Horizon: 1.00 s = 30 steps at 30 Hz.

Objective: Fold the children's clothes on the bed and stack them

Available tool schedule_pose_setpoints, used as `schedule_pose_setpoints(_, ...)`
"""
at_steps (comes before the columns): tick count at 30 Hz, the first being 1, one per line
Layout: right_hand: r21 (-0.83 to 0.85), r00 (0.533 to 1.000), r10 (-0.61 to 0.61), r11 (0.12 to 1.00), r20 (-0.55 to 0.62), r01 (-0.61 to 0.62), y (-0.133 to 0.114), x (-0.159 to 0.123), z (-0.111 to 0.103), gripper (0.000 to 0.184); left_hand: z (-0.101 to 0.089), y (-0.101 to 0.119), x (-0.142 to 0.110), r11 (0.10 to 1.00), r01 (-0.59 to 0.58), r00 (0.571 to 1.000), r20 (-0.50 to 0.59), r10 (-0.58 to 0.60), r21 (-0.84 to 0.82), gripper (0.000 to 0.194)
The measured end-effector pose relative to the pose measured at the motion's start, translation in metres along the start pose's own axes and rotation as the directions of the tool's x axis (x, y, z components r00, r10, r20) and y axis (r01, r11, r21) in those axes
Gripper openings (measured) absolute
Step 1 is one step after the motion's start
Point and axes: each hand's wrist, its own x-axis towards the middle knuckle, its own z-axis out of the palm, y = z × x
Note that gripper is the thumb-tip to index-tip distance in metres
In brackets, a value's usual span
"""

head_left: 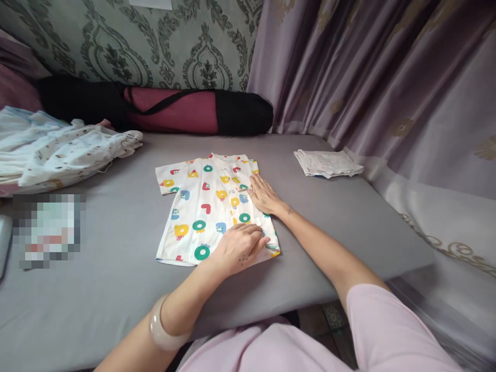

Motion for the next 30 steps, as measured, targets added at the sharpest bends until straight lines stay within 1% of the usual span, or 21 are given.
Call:
schedule_pose_setpoints(3, -0.014, 0.999, -0.002, 1.0, 0.045, 0.003, -0.013, -0.028, 0.0, 0.067, -0.01, 0.0, 0.001, 0.988, 0.146, 0.989, 0.007, -0.146, -0.047, 0.05)
schedule_pose_setpoints(6, -0.02, 0.996, -0.029, 0.999, 0.081, 0.03, -0.023, -0.055, -0.002, 0.067, -0.019, -0.002, 0.001, 0.955, 0.288, 0.956, -0.033, -0.291, -0.065, 0.052)
schedule_pose_setpoints(10, 0.019, 0.99, -0.09, 0.996, 0.113, 0.088, -0.036, -0.096, -0.003, 0.067, -0.028, -0.012, -0.002, 0.92, 0.386, 0.914, -0.105, -0.392, -0.075, 0.046)
schedule_pose_setpoints(13, 0.045, 0.981, -0.158, 0.987, 0.115, 0.154, -0.05, -0.131, -0.006, 0.064, -0.039, -0.022, -0.007, 0.878, 0.467, 0.871, -0.118, -0.477, -0.1, 0.042)
schedule_pose_setpoints(15, 0.069, 0.972, -0.197, 0.979, 0.131, 0.19, -0.06, -0.152, -0.012, 0.064, -0.049, -0.03, -0.013, 0.845, 0.526, 0.837, -0.116, -0.534, -0.097, 0.039)
schedule_pose_setpoints(17, 0.114, 0.951, -0.245, 0.967, 0.188, 0.227, -0.068, -0.165, -0.021, 0.064, -0.058, -0.04, -0.021, 0.806, 0.59, 0.796, -0.128, -0.591, -0.052, 0.037)
schedule_pose_setpoints(19, 0.169, 0.927, -0.288, 0.953, 0.24, 0.252, -0.071, -0.166, -0.031, 0.059, -0.065, -0.05, -0.033, 0.742, 0.67, 0.733, -0.171, -0.658, 0.015, 0.036)
schedule_pose_setpoints(20, 0.175, 0.932, -0.28, 0.954, 0.23, 0.243, -0.069, -0.162, -0.034, 0.057, -0.068, -0.055, -0.039, 0.7, 0.712, 0.694, -0.199, -0.692, 0.047, 0.036)
schedule_pose_setpoints(21, 0.156, 0.951, -0.245, 0.964, 0.189, 0.218, -0.066, -0.155, -0.035, 0.056, -0.07, -0.06, -0.046, 0.656, 0.751, 0.654, -0.225, -0.723, 0.075, 0.037)
schedule_pose_setpoints(23, 0.067, 0.989, -0.129, 0.99, 0.068, 0.125, -0.056, -0.14, -0.031, 0.059, -0.073, -0.069, -0.059, 0.569, 0.815, 0.577, -0.256, -0.776, 0.113, 0.039)
schedule_pose_setpoints(24, 0.018, 0.997, -0.077, 0.997, 0.025, 0.077, -0.051, -0.133, -0.026, 0.062, -0.074, -0.072, -0.066, 0.53, 0.839, 0.543, -0.258, -0.799, 0.124, 0.04)
schedule_pose_setpoints(25, -0.018, 0.998, -0.048, 0.999, 0.028, 0.049, -0.045, -0.127, -0.02, 0.066, -0.075, -0.075, -0.071, 0.496, 0.858, 0.513, -0.253, -0.821, 0.131, 0.041)
schedule_pose_setpoints(27, -0.07, 0.996, -0.026, 0.997, 0.081, 0.032, -0.037, -0.119, -0.012, 0.07, -0.075, -0.08, -0.081, 0.448, 0.884, 0.467, -0.222, -0.856, 0.135, 0.04)
schedule_pose_setpoints(28, -0.096, 0.994, -0.026, 0.995, 0.102, 0.036, -0.034, -0.117, -0.011, 0.071, -0.075, -0.082, -0.084, 0.435, 0.89, 0.455, -0.207, -0.866, 0.133, 0.039)
schedule_pose_setpoints(30, -0.146, 0.993, -0.034, 0.988, 0.113, 0.05, -0.033, -0.11, -0.017, 0.066, -0.073, -0.085, -0.087, 0.426, 0.896, 0.443, -0.187, -0.877, 0.123, 0.038)
